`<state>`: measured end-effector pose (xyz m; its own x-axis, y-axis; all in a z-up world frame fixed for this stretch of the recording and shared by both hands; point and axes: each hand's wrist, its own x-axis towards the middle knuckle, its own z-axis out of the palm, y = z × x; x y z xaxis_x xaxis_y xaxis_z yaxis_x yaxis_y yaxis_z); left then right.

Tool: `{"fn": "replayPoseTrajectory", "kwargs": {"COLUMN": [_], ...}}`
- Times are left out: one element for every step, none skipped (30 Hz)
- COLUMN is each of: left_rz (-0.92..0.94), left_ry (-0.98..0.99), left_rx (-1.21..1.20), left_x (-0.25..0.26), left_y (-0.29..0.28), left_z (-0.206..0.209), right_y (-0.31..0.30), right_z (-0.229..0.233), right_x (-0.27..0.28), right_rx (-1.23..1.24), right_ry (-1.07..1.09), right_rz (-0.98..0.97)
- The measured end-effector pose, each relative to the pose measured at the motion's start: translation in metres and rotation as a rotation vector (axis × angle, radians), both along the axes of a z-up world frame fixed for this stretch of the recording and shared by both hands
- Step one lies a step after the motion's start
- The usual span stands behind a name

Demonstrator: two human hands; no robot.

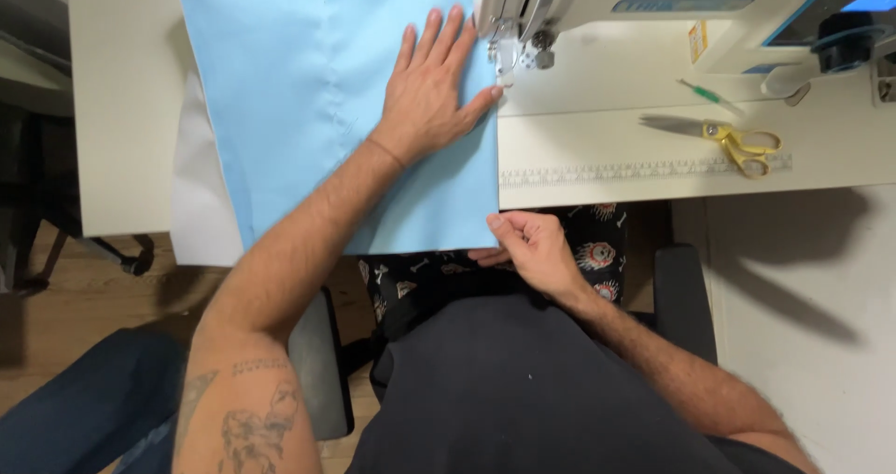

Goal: Sewing and trimming leather or heavy fabric components using an industrial sewing machine and scissors

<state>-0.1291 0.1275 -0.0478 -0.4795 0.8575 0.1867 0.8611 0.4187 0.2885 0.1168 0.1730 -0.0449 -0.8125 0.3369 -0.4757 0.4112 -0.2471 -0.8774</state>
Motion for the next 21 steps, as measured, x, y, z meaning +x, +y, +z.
{"fn": "replayPoseTrajectory", "kwargs": {"left_rz": [-0.005, -0.009, -0.011, -0.013, -0.017, -0.013, -0.009, -0.002, 0.01, 0.015, 0.014, 0.009, 0.004, 0.005, 0.008, 0.01, 0.009, 0.011, 0.012, 0.013, 0.011], "left_ry": [-0.031, -0.031, 0.006, 0.035, 0.025, 0.005, -0.016, -0.012, 0.008, 0.025, 0.025, 0.016, 0.006, 0.005, 0.011, 0.019, 0.02, 0.034, 0.047, 0.049, 0.051], "left_rx": [-0.032, -0.034, -0.011, 0.009, 0.004, 0.007, 0.01, 0.01, 0.022, 0.036, 0.038, 0.038, 0.038, 0.035, 0.032, 0.031, 0.031, 0.041, 0.05, 0.051, 0.061], "left_x": [-0.002, -0.004, -0.007, -0.006, -0.006, -0.007, -0.007, -0.007, -0.007, -0.005, -0.008, -0.007, -0.007, -0.007, -0.008, -0.008, -0.01, -0.011, -0.013, -0.014, -0.016], "left_y": [0.0, 0.0, -0.001, -0.003, -0.002, -0.004, -0.006, -0.006, -0.006, -0.006, -0.004, -0.005, -0.006, -0.006, -0.005, -0.004, -0.004, -0.003, -0.001, 0.0, 0.0], "left_z": [-0.001, -0.003, -0.006, -0.011, -0.009, -0.006, -0.003, -0.003, -0.004, -0.004, -0.002, -0.001, -0.001, -0.002, -0.002, -0.002, -0.003, -0.005, -0.006, -0.006, -0.006], "right_y": [0.002, 0.003, 0.004, 0.002, 0.002, 0.003, 0.003, 0.003, 0.003, 0.002, 0.004, 0.003, 0.002, 0.002, 0.002, 0.003, 0.003, 0.003, 0.004, 0.004, 0.004], "right_z": [0.001, 0.002, 0.002, 0.003, 0.007, 0.011, 0.016, 0.015, 0.014, 0.013, 0.012, 0.011, 0.009, 0.009, 0.01, 0.01, 0.009, 0.007, 0.006, 0.005, 0.004], "right_x": [-0.002, -0.002, -0.003, 0.0, -0.001, -0.002, -0.003, -0.003, -0.003, -0.001, -0.004, -0.003, -0.002, -0.003, -0.003, -0.004, -0.004, -0.004, -0.004, -0.005, -0.006], "right_rx": [0.003, 0.0, 0.002, 0.001, -0.005, 0.008, 0.02, 0.021, 0.014, 0.008, 0.01, 0.021, 0.031, 0.029, 0.03, 0.034, 0.034, 0.031, 0.028, 0.029, 0.026], "right_ry": [-0.028, -0.029, -0.009, 0.002, -0.008, -0.036, -0.064, -0.06, -0.051, -0.046, -0.045, -0.041, -0.036, -0.038, -0.046, -0.052, -0.051, -0.047, -0.043, -0.042, -0.03], "right_rz": [0.008, 0.003, 0.0, -0.003, -0.008, -0.003, 0.003, 0.009, 0.008, 0.0, 0.0, -0.012, -0.023, -0.022, -0.023, -0.026, -0.027, -0.032, -0.038, -0.037, -0.043]}}
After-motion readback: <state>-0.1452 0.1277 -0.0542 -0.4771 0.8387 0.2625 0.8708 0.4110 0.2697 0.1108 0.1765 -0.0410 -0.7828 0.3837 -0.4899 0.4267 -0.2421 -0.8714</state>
